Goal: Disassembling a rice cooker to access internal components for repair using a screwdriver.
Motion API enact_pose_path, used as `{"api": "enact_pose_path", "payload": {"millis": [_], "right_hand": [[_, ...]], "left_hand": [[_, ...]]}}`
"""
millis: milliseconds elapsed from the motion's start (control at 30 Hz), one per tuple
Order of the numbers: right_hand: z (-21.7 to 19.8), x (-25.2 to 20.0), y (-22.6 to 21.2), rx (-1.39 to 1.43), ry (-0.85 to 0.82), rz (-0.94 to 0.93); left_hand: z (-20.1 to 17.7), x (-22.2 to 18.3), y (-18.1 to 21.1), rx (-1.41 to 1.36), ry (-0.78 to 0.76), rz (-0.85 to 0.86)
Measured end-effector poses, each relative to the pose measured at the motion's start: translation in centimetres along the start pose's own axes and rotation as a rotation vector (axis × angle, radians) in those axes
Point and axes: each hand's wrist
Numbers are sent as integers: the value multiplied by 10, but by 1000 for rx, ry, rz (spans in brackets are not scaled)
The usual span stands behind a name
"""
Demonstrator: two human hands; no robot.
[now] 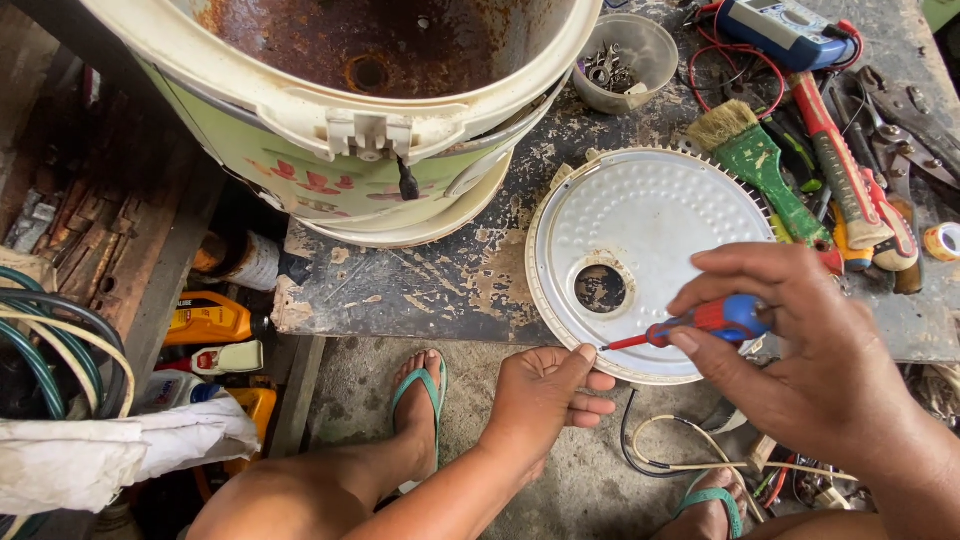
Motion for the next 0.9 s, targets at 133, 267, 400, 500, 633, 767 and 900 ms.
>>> {"api": "enact_pose_path", "payload": {"millis": [133, 267, 400, 500, 633, 767, 900], "right_hand": [[-6, 14, -14, -153, -237, -189], [-1, 27, -33, -222, -344, -315], [10, 22, -26, -600, -137, -411], [7, 20, -33, -961, -94, -191], [-4, 24, -39, -557, -332, -254], [-2, 18, -24, -935, -81, -397], [-5, 16, -33, -1022, -147, -276]], "left_hand": [[3, -5, 5, 21, -7, 6], [5, -9, 10, 62, -5, 4], [5, -9, 10, 67, -6, 9], [4, -11, 15, 99, -7, -8], [4, -12, 16, 108, -5, -24], [4, -13, 17, 115, -14, -18], [5, -14, 18, 122, -3, -25]]}}
Point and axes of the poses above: each hand's wrist, its own x-axis towards the middle knuckle, its own z-axis out of the palm, y = z × x, and after that the axes turned 5 degrees about z, right-handed
